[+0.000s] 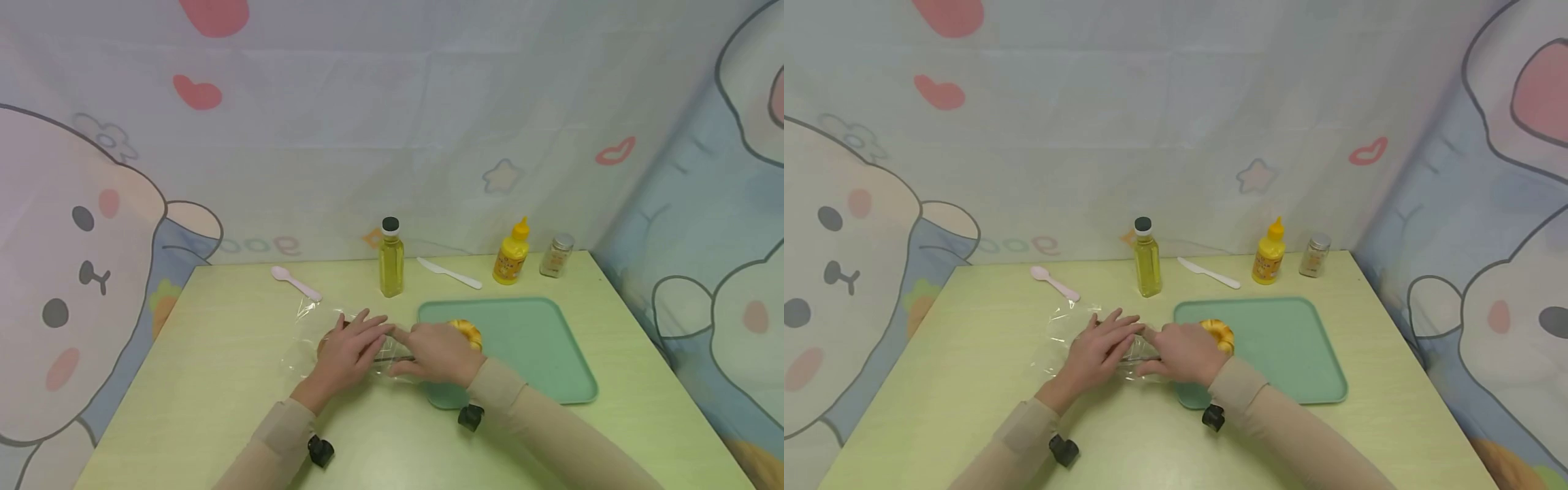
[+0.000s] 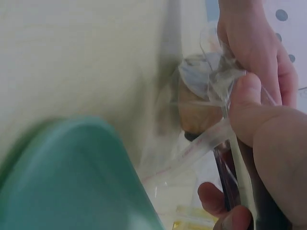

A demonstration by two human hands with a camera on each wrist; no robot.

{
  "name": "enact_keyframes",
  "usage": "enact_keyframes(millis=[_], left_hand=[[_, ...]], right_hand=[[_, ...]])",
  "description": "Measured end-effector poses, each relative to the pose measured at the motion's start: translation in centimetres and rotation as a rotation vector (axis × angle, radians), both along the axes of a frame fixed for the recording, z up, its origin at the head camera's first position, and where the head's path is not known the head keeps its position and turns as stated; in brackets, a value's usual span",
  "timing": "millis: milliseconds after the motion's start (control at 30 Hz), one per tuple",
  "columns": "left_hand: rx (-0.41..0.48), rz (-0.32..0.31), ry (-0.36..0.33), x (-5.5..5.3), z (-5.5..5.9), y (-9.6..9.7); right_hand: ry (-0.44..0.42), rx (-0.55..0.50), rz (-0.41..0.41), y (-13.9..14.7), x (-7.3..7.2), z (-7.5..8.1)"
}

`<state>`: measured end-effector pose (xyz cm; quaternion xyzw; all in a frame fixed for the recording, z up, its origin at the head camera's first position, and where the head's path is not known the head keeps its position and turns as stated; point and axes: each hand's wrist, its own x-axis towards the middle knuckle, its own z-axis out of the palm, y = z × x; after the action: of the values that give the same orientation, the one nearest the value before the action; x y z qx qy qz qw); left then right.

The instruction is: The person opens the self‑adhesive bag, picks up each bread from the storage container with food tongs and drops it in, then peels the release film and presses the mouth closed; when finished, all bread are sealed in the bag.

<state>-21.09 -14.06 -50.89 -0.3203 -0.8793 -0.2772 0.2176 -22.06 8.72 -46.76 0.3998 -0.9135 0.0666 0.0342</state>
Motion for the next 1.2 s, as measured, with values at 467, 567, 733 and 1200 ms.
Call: enact_keyframes(millis=[467,567,733,1200], left_hand=[[-0.033,0.021,-0.061,-0.1,0.2,-0.6],[-0.043,0.027,-0.089,-0.3,0.1,-0.7],[-0.058,0.013,-0.083,-0.6,0.5,-0.8],[0.009,0.055,-0.124,-0.7,0.7,-2.7]], right_hand=[[0.004,0.018,-0.024,0.2,0.3,-0.4],[-0.007,0.014,-0.022,0.3,0.2,-0.3],[-0.017,0.021,-0.032,0.6,-0.1,0.0],[-0.072,-0.010,-0.019,4.3,-0.6,1.2]])
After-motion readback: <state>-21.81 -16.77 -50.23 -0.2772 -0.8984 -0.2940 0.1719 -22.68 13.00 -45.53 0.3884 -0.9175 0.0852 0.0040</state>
